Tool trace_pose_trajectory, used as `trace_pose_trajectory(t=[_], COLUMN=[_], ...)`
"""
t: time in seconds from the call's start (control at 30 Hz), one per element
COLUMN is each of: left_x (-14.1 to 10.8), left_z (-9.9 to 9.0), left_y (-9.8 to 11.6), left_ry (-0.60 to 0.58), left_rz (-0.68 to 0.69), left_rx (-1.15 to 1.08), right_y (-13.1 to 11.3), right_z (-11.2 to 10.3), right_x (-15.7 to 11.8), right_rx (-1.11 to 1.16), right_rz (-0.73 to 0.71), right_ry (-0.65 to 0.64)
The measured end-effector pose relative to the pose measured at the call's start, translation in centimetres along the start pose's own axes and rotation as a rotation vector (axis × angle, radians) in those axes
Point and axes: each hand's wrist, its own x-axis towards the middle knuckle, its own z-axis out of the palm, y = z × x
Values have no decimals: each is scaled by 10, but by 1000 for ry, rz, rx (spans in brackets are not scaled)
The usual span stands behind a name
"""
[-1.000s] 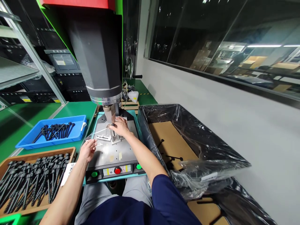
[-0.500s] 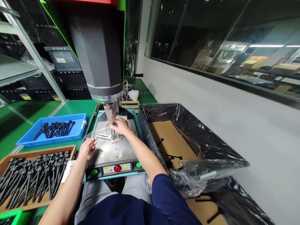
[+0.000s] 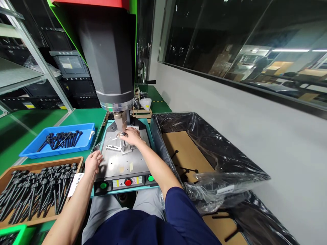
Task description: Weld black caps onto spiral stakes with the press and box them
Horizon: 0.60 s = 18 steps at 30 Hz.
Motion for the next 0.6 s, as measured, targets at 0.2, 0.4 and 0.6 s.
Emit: trace_pose_trajectory(t=[0.2, 0.4, 0.6], left_x=[-36, -34, 3], left_z=[8, 56, 81], left_y=[23, 44, 37], left_ry=[55, -491, -693], left_rz=[837, 1178, 1255], left_rx=[476, 696, 953], right_y=[2, 3, 5], right_z=[0, 2, 1], right_x=[0, 2, 4], right_rx=[-13, -39, -88], right_rz=[-3, -24, -35], right_ry=[-15, -11, -51])
